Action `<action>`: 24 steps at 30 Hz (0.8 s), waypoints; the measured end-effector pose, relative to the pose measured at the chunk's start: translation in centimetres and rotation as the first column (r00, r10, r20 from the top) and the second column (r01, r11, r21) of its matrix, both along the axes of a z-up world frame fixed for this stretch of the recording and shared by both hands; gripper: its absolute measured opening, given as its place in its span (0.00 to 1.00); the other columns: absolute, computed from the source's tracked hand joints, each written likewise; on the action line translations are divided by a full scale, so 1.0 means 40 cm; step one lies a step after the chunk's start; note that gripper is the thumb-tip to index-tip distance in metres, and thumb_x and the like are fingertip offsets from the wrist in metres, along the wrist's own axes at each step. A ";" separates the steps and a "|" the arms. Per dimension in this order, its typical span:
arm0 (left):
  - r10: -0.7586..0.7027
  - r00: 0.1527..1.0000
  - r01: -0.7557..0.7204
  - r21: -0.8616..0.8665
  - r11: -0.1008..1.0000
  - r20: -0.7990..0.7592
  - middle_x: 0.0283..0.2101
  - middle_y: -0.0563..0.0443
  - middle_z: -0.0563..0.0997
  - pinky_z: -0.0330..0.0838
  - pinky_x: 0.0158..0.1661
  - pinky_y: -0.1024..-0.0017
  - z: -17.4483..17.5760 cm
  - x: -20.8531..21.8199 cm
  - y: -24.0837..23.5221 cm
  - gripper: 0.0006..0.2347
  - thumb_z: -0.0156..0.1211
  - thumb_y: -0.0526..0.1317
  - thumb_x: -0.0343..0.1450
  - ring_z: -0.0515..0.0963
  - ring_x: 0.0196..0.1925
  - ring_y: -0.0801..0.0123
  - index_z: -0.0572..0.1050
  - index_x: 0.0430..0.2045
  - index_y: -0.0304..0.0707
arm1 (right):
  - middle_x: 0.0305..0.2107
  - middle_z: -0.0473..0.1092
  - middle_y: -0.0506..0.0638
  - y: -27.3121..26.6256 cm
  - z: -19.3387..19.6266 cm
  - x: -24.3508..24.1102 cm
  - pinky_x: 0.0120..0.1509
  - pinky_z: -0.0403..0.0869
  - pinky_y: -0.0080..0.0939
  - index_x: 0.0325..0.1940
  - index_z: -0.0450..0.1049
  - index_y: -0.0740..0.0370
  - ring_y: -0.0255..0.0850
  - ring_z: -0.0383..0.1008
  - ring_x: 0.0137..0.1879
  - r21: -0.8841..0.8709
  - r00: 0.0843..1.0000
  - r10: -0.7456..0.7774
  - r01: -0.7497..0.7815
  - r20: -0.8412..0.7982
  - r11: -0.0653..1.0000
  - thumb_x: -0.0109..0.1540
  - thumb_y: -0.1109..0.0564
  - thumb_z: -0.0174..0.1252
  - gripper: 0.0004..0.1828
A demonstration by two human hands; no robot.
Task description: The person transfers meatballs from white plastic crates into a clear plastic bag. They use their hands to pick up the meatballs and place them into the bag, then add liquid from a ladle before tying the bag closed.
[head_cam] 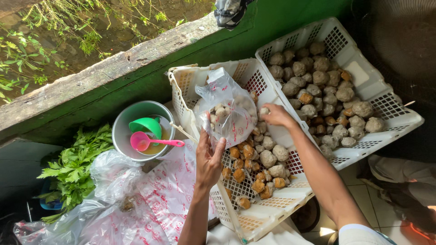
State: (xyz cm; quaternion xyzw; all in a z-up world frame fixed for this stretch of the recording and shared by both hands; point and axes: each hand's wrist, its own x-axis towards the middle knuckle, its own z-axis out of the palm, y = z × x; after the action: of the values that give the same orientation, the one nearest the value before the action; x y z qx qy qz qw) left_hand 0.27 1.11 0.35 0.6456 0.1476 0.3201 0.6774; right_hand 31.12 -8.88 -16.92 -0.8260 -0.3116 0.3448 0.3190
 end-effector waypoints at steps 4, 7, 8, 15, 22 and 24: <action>-0.023 0.999 0.026 -0.067 0.997 0.042 0.78 0.39 0.53 0.49 0.74 0.64 0.002 0.010 -0.003 0.32 0.52 0.31 0.74 0.56 0.79 0.59 0.46 0.75 0.31 | 0.46 0.74 0.54 -0.016 0.239 -0.030 0.40 0.77 0.29 0.61 0.68 0.66 0.33 0.75 0.42 0.507 0.735 0.214 0.200 -0.644 0.838 0.69 0.56 0.53 0.17; -0.035 0.997 0.044 -0.137 0.990 0.073 0.78 0.40 0.52 0.52 0.73 0.63 -0.009 0.016 -0.017 0.33 0.52 0.32 0.75 0.57 0.78 0.59 0.44 0.76 0.33 | 0.53 0.70 0.59 0.070 0.351 -0.156 0.45 0.79 0.32 0.66 0.64 0.73 0.38 0.75 0.49 0.652 0.556 0.446 0.246 -0.701 0.717 0.70 0.59 0.52 0.21; -0.035 0.996 0.048 -0.153 0.987 0.083 0.78 0.39 0.53 0.52 0.73 0.63 -0.011 0.016 -0.019 0.33 0.52 0.32 0.75 0.58 0.77 0.59 0.44 0.76 0.33 | 0.54 0.70 0.60 0.117 0.366 -0.210 0.51 0.80 0.35 0.67 0.63 0.72 0.40 0.76 0.52 0.592 0.542 0.396 0.249 -0.741 0.767 0.68 0.59 0.53 0.24; 0.033 0.989 0.005 -0.252 0.968 0.147 0.74 0.43 0.62 0.64 0.68 0.69 0.001 -0.013 0.045 0.32 0.51 0.32 0.75 0.69 0.70 0.69 0.45 0.76 0.37 | 0.59 0.70 0.60 0.143 0.301 -0.121 0.61 0.80 0.43 0.64 0.68 0.67 0.43 0.75 0.60 0.640 0.916 0.011 0.272 -0.401 0.718 0.69 0.60 0.53 0.19; 0.058 0.977 0.004 -0.290 0.957 0.206 0.55 0.50 0.74 0.67 0.47 0.78 0.047 0.009 0.102 0.31 0.52 0.32 0.73 0.71 0.45 0.77 0.49 0.75 0.28 | 0.50 0.73 0.60 0.066 -0.123 0.064 0.56 0.75 0.51 0.58 0.70 0.61 0.55 0.75 0.54 0.060 0.950 -0.123 0.110 0.286 0.992 0.55 0.59 0.65 0.27; 0.061 0.977 -0.013 -0.225 0.974 0.205 0.50 0.50 0.74 0.63 0.45 0.80 0.065 -0.005 0.103 0.30 0.52 0.32 0.76 0.68 0.42 0.77 0.52 0.76 0.26 | 0.50 0.75 0.63 0.070 -0.224 0.044 0.62 0.74 0.56 0.56 0.74 0.58 0.61 0.73 0.59 -0.124 0.945 0.117 -0.082 0.305 0.989 0.61 0.55 0.60 0.19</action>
State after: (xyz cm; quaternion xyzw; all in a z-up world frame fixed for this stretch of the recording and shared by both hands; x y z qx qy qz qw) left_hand 0.08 5.25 2.97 0.5252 0.1219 0.3808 0.7512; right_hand 32.88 -6.08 -25.87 -0.8695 -0.3800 0.2422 0.2024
